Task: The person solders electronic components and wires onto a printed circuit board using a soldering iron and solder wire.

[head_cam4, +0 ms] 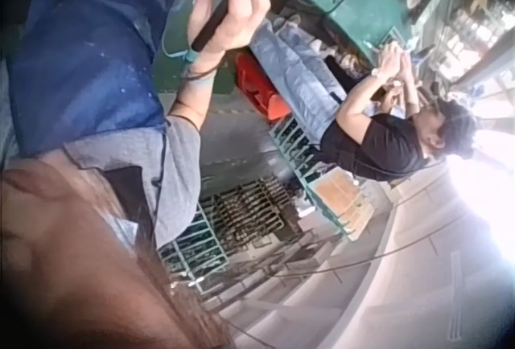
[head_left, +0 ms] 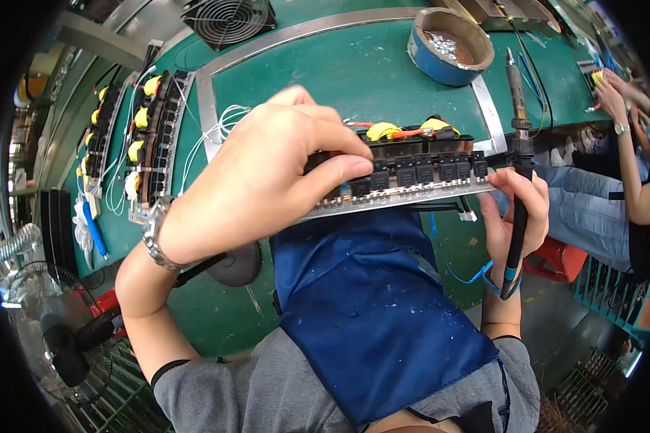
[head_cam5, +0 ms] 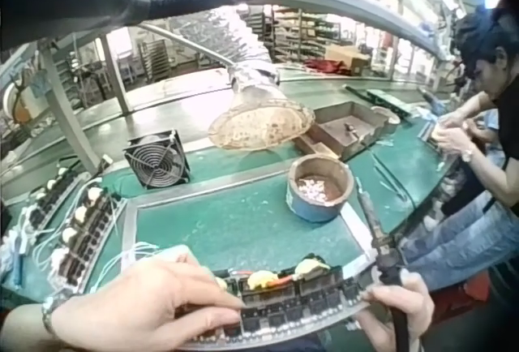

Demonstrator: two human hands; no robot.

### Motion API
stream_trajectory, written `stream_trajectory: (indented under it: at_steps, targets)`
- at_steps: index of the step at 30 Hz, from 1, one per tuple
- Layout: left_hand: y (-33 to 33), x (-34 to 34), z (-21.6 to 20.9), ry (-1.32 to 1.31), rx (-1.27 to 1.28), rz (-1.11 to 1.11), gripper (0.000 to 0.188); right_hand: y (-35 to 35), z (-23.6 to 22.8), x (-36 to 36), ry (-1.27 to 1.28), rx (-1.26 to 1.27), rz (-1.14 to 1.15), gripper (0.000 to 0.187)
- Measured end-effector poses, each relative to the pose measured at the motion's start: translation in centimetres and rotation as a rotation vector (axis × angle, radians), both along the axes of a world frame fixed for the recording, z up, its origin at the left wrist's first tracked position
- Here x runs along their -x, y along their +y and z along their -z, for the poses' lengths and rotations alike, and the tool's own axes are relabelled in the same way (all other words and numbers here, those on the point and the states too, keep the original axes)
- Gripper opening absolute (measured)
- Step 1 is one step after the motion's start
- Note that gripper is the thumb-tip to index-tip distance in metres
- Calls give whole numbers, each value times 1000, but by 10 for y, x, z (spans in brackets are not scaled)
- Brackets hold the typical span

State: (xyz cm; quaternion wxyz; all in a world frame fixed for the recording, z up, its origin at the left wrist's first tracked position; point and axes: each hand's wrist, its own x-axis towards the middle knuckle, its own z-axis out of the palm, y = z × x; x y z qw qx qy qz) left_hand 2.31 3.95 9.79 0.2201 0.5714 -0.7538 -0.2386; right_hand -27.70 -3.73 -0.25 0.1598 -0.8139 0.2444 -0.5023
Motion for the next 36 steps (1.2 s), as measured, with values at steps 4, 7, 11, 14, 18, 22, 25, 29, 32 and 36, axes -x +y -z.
stream_trajectory:
  at_steps: [4,7,11,14,18,22,25,29,32,36]
  targets:
    - [-9,1,-3,226,-267,-105,16,0,0,3,26,-7,-4,58]
    - [-14,2,-4,179,-287,-118,17,-2,-1,2,26,-8,1,58]
    - [-17,2,-4,154,-301,-130,16,-4,-1,3,18,-31,-12,56]
    - [-16,2,-5,148,-291,-141,15,-5,0,5,-8,-93,-49,52]
    - [-16,2,-7,138,-317,-126,16,-8,7,3,-113,-135,-88,48]
    - [-15,2,-9,114,-321,-78,17,-5,12,3,-148,-166,-94,47]
    - [-15,2,-9,175,-311,-31,22,-4,12,4,-153,-175,-104,46]
    - [-8,-7,-13,330,-307,-83,29,-4,10,5,-136,-176,-102,46]
    - [11,-21,-23,369,-289,-212,35,-6,9,5,-108,-161,-85,46]
    - [46,-58,-27,292,-215,-297,48,-7,12,1,-180,-193,-100,46]
